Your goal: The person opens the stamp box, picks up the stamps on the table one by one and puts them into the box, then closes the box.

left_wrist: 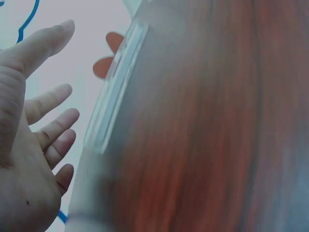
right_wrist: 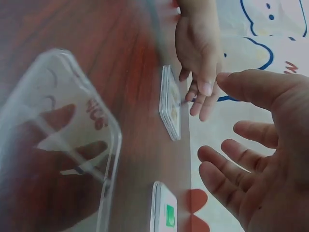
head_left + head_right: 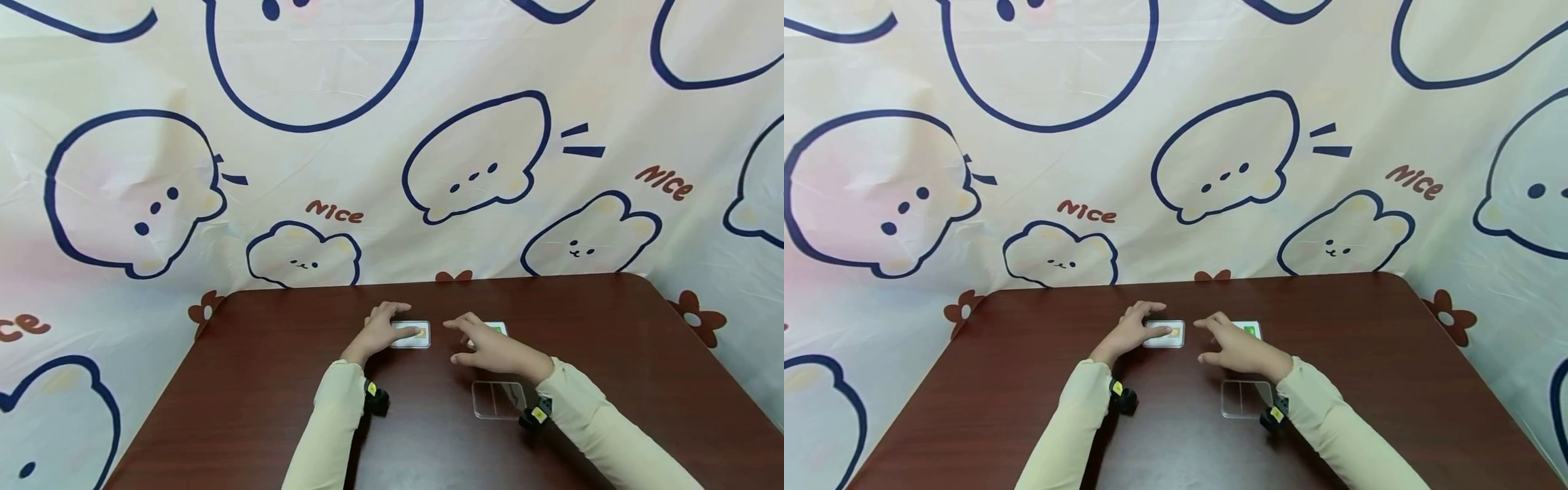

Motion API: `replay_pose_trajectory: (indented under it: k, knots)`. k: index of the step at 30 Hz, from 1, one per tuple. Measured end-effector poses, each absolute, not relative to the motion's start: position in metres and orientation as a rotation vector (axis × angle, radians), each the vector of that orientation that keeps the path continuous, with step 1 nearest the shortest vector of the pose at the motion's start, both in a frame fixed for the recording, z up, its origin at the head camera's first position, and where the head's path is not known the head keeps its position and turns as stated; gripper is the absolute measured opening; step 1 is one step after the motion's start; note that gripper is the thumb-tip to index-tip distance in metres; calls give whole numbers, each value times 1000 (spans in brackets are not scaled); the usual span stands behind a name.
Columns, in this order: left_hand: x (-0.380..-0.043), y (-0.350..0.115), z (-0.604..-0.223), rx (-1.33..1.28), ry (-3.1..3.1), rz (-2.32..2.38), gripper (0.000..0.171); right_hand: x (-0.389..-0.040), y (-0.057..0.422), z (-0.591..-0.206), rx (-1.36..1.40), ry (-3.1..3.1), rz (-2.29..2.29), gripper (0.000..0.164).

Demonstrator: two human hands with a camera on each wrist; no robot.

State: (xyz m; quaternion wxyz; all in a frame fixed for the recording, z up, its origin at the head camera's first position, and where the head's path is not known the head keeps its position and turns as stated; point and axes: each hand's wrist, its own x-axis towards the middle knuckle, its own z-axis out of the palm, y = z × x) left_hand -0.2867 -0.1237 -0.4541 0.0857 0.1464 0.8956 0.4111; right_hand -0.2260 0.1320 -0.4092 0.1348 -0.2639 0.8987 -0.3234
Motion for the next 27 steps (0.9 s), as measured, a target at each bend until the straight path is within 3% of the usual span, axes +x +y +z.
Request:
replay_pose_trajectory:
  k: [11,27]
  knots:
    - [-288,-90,-447,523,2563,1405,53,-198,174,-422,-764,2598,-935,60]
    - [-284,-44,-450,607,2607,1227,56,-165,210,-434,-760,2679,-797,65]
